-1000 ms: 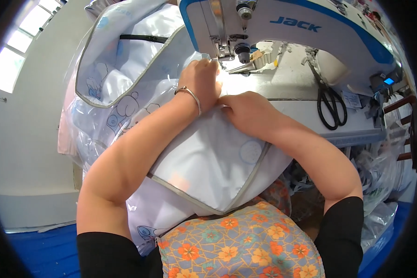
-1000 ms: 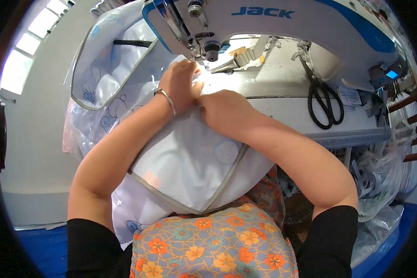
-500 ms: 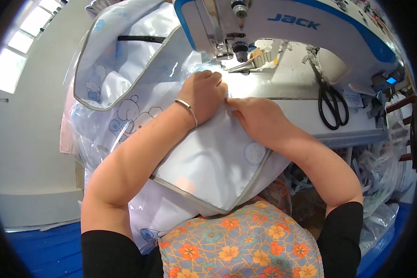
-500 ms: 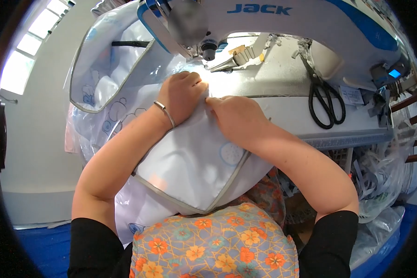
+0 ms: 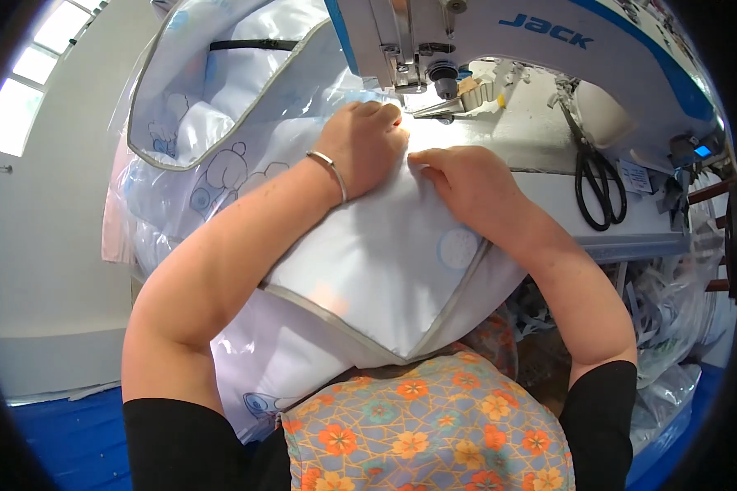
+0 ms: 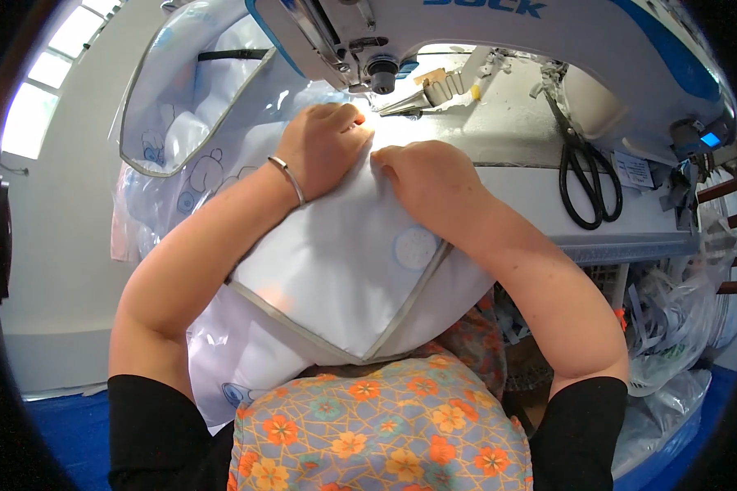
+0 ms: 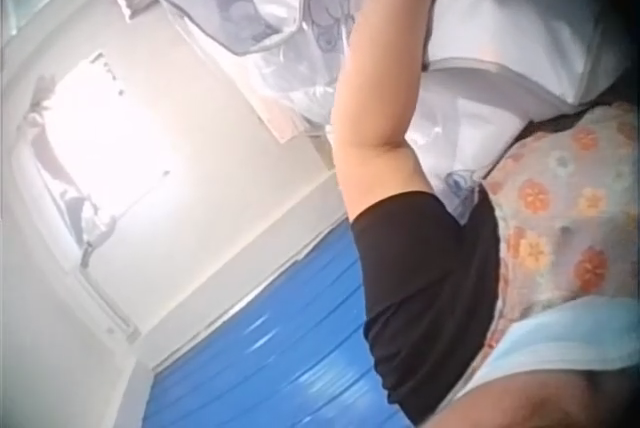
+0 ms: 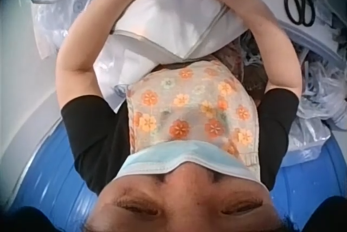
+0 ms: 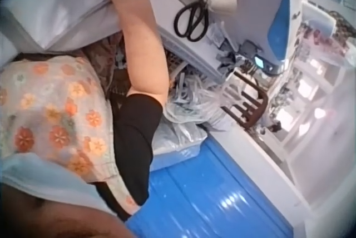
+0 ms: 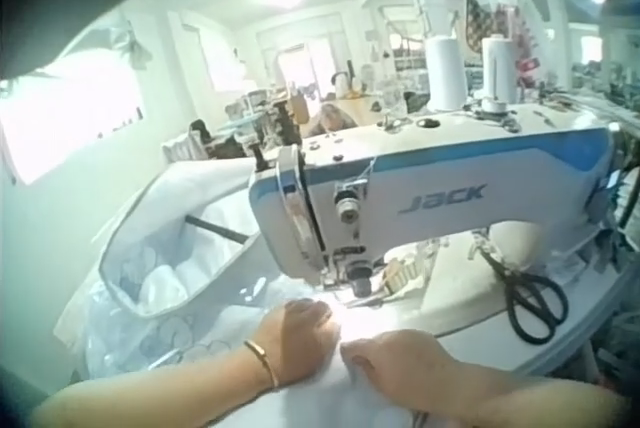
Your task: Sewing fabric and plastic parts together to make bags using an industrial sewing machine.
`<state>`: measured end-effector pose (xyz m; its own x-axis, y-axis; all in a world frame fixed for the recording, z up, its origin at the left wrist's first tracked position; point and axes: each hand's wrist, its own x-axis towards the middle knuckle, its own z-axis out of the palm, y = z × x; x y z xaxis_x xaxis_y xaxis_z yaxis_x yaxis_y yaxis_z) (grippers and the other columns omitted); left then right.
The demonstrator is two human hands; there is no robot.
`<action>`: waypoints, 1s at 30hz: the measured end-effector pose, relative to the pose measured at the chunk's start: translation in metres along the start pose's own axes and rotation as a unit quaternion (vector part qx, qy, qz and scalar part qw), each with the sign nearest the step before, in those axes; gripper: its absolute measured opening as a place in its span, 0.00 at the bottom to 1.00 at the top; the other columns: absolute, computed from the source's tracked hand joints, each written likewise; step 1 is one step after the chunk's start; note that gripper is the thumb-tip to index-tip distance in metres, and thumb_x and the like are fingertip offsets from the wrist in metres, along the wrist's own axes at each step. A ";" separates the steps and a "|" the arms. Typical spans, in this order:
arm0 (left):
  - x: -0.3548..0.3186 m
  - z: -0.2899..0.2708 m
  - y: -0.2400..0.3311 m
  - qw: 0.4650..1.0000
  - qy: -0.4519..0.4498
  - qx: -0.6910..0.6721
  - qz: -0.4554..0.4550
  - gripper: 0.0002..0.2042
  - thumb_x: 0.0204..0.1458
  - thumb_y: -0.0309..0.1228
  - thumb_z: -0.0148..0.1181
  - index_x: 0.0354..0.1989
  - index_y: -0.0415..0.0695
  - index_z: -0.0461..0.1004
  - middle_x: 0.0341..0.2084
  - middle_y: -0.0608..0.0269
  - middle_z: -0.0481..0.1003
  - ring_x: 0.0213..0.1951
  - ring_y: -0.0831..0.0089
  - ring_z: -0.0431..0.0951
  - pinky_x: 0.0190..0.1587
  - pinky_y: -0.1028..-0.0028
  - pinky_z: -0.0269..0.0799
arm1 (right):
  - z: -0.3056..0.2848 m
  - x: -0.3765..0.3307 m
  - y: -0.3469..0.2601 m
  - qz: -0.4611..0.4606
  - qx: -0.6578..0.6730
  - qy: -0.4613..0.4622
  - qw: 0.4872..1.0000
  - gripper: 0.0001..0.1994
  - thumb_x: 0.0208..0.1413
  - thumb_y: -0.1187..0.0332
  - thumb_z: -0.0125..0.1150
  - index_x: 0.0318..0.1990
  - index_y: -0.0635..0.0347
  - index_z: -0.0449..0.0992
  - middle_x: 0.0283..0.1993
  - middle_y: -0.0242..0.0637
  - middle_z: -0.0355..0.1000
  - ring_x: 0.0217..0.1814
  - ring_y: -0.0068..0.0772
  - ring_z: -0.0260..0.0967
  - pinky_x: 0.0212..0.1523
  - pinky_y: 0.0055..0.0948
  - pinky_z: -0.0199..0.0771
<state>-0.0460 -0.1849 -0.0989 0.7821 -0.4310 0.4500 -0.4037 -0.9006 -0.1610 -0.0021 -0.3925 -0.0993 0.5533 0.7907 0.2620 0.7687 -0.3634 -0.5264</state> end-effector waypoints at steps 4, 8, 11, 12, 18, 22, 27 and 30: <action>-0.002 0.002 -0.013 0.996 0.050 0.007 0.076 0.02 0.41 0.30 0.59 0.20 0.48 0.74 0.29 0.66 0.74 0.38 0.67 0.76 0.44 0.68 0.73 | 0.005 0.005 0.004 -0.019 -0.017 0.010 1.000 0.12 0.56 0.72 0.59 0.46 0.56 0.82 0.35 0.49 0.78 0.37 0.51 0.77 0.40 0.43 0.76; -0.003 0.001 -0.017 0.995 0.042 0.000 0.087 0.03 0.40 0.31 0.59 0.20 0.49 0.74 0.29 0.68 0.73 0.39 0.69 0.75 0.45 0.70 0.72 | 0.003 0.010 0.002 -0.020 -0.036 0.005 0.999 0.11 0.56 0.71 0.59 0.46 0.55 0.82 0.34 0.49 0.78 0.37 0.50 0.77 0.39 0.43 0.76; -0.003 0.001 -0.022 0.993 0.055 0.007 0.103 0.02 0.40 0.32 0.59 0.21 0.49 0.75 0.30 0.69 0.73 0.39 0.69 0.75 0.45 0.69 0.72 | 0.005 0.012 0.006 -0.037 -0.057 0.007 0.998 0.10 0.57 0.70 0.59 0.45 0.55 0.82 0.33 0.48 0.78 0.36 0.49 0.77 0.39 0.43 0.76; -0.003 0.000 -0.022 0.993 0.057 0.007 0.104 0.02 0.40 0.32 0.59 0.21 0.49 0.75 0.30 0.69 0.73 0.39 0.69 0.75 0.45 0.69 0.72 | 0.006 0.012 0.007 -0.038 -0.062 0.016 0.997 0.10 0.58 0.70 0.58 0.45 0.54 0.82 0.33 0.48 0.78 0.36 0.49 0.77 0.38 0.42 0.76; -0.005 0.000 -0.025 0.992 0.067 0.010 0.108 0.01 0.40 0.31 0.59 0.22 0.49 0.76 0.31 0.68 0.74 0.39 0.69 0.75 0.46 0.69 0.72 | 0.013 0.016 0.005 -0.039 -0.086 0.047 0.994 0.10 0.60 0.68 0.57 0.44 0.54 0.82 0.33 0.47 0.78 0.35 0.48 0.77 0.37 0.42 0.76; -0.001 -0.013 -0.021 0.994 0.034 0.031 0.103 0.02 0.42 0.29 0.59 0.23 0.46 0.77 0.32 0.63 0.75 0.40 0.66 0.75 0.47 0.68 0.73 | 0.023 0.014 0.008 -0.053 -0.085 0.096 0.990 0.11 0.61 0.67 0.56 0.47 0.52 0.81 0.34 0.46 0.78 0.36 0.48 0.77 0.38 0.43 0.76; -0.005 -0.023 -0.013 0.994 -0.008 0.103 0.027 0.04 0.44 0.27 0.58 0.24 0.41 0.78 0.32 0.56 0.78 0.40 0.62 0.77 0.48 0.66 0.74 | -0.011 0.002 0.006 -0.060 -0.134 -0.015 0.989 0.12 0.59 0.67 0.56 0.49 0.49 0.79 0.35 0.43 0.78 0.36 0.47 0.76 0.37 0.43 0.76; 0.005 -0.036 -0.004 0.987 -0.118 0.107 0.018 0.05 0.45 0.26 0.57 0.25 0.40 0.79 0.31 0.55 0.79 0.40 0.62 0.79 0.47 0.66 0.74 | -0.008 -0.005 0.011 -0.074 -0.124 -0.017 0.989 0.11 0.59 0.67 0.57 0.48 0.49 0.79 0.35 0.42 0.78 0.36 0.47 0.76 0.37 0.43 0.76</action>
<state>-0.0572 -0.1816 -0.0641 0.8681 -0.4408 0.2283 -0.3428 -0.8649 -0.3667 0.0062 -0.4042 -0.0995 0.4212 0.8588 0.2914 0.8978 -0.3494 -0.2681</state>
